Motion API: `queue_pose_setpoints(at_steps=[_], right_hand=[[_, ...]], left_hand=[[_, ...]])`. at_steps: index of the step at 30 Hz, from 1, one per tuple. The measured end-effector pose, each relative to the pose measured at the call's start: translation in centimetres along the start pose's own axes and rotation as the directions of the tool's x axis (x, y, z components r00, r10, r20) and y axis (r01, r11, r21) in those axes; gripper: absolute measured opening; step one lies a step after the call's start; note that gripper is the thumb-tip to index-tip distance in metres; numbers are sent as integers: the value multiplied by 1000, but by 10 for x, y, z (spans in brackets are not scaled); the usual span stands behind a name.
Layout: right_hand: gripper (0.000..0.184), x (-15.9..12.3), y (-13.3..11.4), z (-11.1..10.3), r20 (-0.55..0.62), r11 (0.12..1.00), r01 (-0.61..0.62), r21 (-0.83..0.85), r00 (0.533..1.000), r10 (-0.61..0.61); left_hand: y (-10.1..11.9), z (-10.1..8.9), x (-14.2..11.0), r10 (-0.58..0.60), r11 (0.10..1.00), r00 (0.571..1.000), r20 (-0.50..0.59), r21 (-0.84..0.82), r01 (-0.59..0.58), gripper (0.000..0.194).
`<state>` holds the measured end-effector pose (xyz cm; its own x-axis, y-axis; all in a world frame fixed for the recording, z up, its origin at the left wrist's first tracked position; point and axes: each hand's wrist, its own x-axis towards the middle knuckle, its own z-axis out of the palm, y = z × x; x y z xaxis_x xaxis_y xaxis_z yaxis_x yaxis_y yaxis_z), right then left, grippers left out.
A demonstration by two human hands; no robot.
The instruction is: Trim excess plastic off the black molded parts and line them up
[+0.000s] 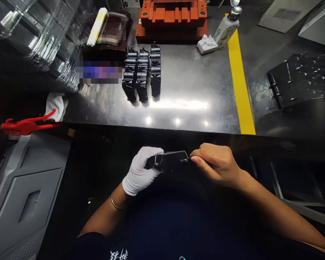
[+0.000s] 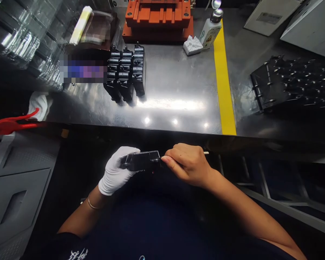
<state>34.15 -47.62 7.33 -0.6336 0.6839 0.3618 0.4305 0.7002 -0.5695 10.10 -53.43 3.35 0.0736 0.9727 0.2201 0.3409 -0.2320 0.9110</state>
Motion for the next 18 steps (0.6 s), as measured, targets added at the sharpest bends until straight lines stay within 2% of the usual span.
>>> queue_pose_setpoints(at_steps=[4,7,10,12,15,17,18], right_hand=[[25,1,2,4,-6,998,-23,-59,1000,23],[26,3,7,10,-27,990,-62,-127,998,59],[32,3,9,8,43,996,-84,33,996,82],[36,3,7,2,152,976,-111,186,985,82],[42,1,3,-6,298,952,-125,279,954,38],[48,1,2,-8,315,940,-82,330,949,-28],[49,1,1,-8,297,935,-48,350,953,-62]], left_hand=[[2,-1,0,7,999,1000,-13,34,-6,28],[5,-1,-1,114,993,993,42,-25,-113,26],[9,-2,0,240,970,966,97,-68,-234,27],[8,-4,2,287,958,954,86,-41,-284,31],[3,-6,5,349,937,933,89,-17,-349,32],[0,-7,5,318,948,939,132,-44,-315,26],[-2,-7,4,257,966,955,147,-68,-249,25]])
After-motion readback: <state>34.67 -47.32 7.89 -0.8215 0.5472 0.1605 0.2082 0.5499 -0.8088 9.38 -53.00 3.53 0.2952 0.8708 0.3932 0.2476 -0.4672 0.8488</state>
